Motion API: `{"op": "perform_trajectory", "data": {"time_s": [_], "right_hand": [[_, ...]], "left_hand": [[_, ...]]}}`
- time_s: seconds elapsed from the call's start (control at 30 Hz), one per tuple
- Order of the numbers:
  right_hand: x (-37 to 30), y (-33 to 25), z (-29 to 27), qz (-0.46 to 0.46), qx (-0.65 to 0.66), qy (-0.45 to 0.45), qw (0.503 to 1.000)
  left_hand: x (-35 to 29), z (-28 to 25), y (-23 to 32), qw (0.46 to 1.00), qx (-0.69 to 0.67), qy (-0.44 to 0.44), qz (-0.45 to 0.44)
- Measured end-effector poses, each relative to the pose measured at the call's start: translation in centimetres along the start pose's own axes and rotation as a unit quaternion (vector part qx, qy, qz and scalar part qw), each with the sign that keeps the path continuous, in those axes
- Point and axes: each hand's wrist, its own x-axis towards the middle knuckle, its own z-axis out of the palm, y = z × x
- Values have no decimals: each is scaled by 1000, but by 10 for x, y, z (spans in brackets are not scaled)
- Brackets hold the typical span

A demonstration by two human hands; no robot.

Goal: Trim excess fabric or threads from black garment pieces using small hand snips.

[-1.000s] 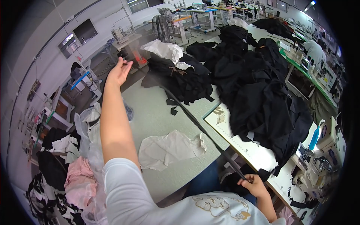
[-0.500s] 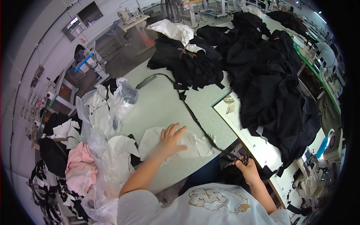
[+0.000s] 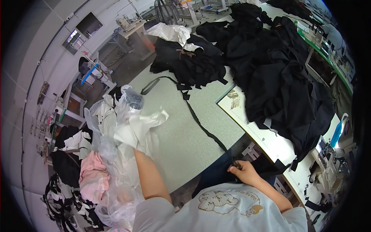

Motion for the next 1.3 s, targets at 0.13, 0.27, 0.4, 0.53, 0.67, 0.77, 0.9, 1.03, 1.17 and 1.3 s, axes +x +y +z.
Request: {"op": "perform_trajectory", "data": {"time_s": [0.13, 0.27, 0.4, 0.53, 0.67, 0.77, 0.9, 1.03, 1.17, 1.3], "right_hand": [[5, 12, 20, -40, -17, -66, 997], [8, 18, 33, -43, -48, -91, 994], [3, 4, 33, -65, -81, -98, 990], [-3, -3, 32, -46, -72, -149, 985], [-7, -19, 30, -70, -178, -244, 951], [-14, -1, 30, -26, -103, -234, 966], [-22, 13, 18, 4, -89, -187, 978], [-36, -3, -1, -40, -75, -88, 992], [-49, -65, -43, -40, -51, -76, 995], [-54, -114, -70, -82, 22, -67, 994]], "left_hand": [[48, 61, 60, 855, -518, 7, -29], [26, 189, 101, 979, 76, 34, 187], [-17, 241, 64, 897, 408, -97, 141], [-16, 217, 54, 900, 404, -96, 134], [-33, 188, 41, 907, 391, -113, 110], [-53, 178, 46, 902, 422, -43, 82], [-59, 166, 52, 891, 453, -25, -34], [-67, 163, 65, 911, 408, 9, 60], [-104, 169, 141, 951, -124, -283, -31], [-175, 206, 216, 826, -240, -502, 91]]}}
